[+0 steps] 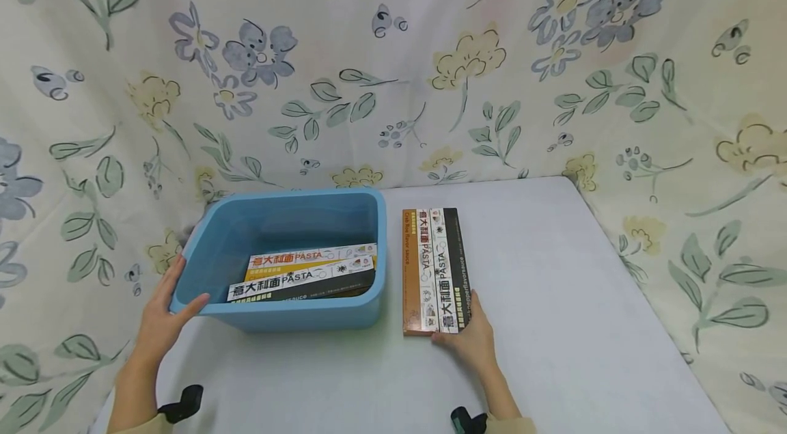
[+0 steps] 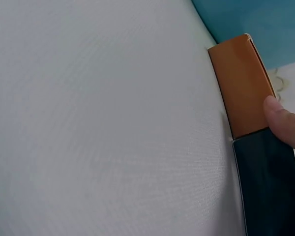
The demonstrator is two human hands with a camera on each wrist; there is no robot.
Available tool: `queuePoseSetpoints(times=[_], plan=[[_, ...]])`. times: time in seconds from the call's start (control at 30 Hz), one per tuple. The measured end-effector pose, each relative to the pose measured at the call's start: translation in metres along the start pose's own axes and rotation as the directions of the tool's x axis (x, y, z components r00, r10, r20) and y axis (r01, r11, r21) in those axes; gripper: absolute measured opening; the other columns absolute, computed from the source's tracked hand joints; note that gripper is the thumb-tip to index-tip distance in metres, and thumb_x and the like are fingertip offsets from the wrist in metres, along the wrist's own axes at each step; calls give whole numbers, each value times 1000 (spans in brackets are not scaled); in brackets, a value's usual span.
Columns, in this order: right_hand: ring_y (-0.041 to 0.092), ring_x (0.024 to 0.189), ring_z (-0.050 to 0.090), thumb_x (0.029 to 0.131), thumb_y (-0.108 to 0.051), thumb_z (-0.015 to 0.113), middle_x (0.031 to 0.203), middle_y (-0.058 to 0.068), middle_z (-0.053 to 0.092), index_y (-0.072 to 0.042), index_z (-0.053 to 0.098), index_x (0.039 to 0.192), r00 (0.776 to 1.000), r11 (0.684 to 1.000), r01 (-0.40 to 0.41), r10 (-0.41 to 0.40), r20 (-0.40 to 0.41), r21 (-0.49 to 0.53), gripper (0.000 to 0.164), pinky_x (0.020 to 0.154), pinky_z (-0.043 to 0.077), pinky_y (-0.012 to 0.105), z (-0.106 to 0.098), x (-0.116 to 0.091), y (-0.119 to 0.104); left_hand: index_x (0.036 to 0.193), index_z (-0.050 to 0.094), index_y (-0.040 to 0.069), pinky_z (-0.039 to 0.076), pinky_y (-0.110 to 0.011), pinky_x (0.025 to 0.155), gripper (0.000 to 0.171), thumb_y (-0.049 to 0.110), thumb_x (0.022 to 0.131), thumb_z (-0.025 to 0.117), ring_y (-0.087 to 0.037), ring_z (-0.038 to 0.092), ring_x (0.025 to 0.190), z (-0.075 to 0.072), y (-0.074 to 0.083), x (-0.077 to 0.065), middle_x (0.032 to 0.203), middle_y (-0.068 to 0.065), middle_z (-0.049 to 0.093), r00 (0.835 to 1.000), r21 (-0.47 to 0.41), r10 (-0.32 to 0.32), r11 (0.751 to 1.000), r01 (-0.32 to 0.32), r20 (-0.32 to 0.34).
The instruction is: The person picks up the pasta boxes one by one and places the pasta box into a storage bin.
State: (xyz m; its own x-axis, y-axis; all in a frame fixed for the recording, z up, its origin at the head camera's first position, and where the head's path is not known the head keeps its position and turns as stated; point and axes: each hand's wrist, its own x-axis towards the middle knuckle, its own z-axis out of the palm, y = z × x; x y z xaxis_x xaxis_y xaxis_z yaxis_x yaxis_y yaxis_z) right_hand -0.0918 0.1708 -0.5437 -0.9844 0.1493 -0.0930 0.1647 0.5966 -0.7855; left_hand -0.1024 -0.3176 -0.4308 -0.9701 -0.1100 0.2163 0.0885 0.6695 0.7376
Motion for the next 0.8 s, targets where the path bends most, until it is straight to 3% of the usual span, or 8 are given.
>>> queuePoseSetpoints(times=[0.47,0.8], plan=[[55,132,31,57,-16,93,146,39,28,13,15,149,998,997,-61,62,-12,52,124,105,33,61,-1,-5,-4,157,16,14,17,-77,101,87,28,88,68,-48,12,143,0,0,-1,161,-17,12,1000,-13,-5,1000,5,-3],[51,125,42,53,-8,87,143,35,38,6,22,150,990,984,-121,128,-50,127,117,102,37,61,-2,-15,-4,157,15,14,16,-76,102,88,29,88,68,-47,11,144,0,0,-1,161,-16,11,1000,-10,-7,1000,7,-1]])
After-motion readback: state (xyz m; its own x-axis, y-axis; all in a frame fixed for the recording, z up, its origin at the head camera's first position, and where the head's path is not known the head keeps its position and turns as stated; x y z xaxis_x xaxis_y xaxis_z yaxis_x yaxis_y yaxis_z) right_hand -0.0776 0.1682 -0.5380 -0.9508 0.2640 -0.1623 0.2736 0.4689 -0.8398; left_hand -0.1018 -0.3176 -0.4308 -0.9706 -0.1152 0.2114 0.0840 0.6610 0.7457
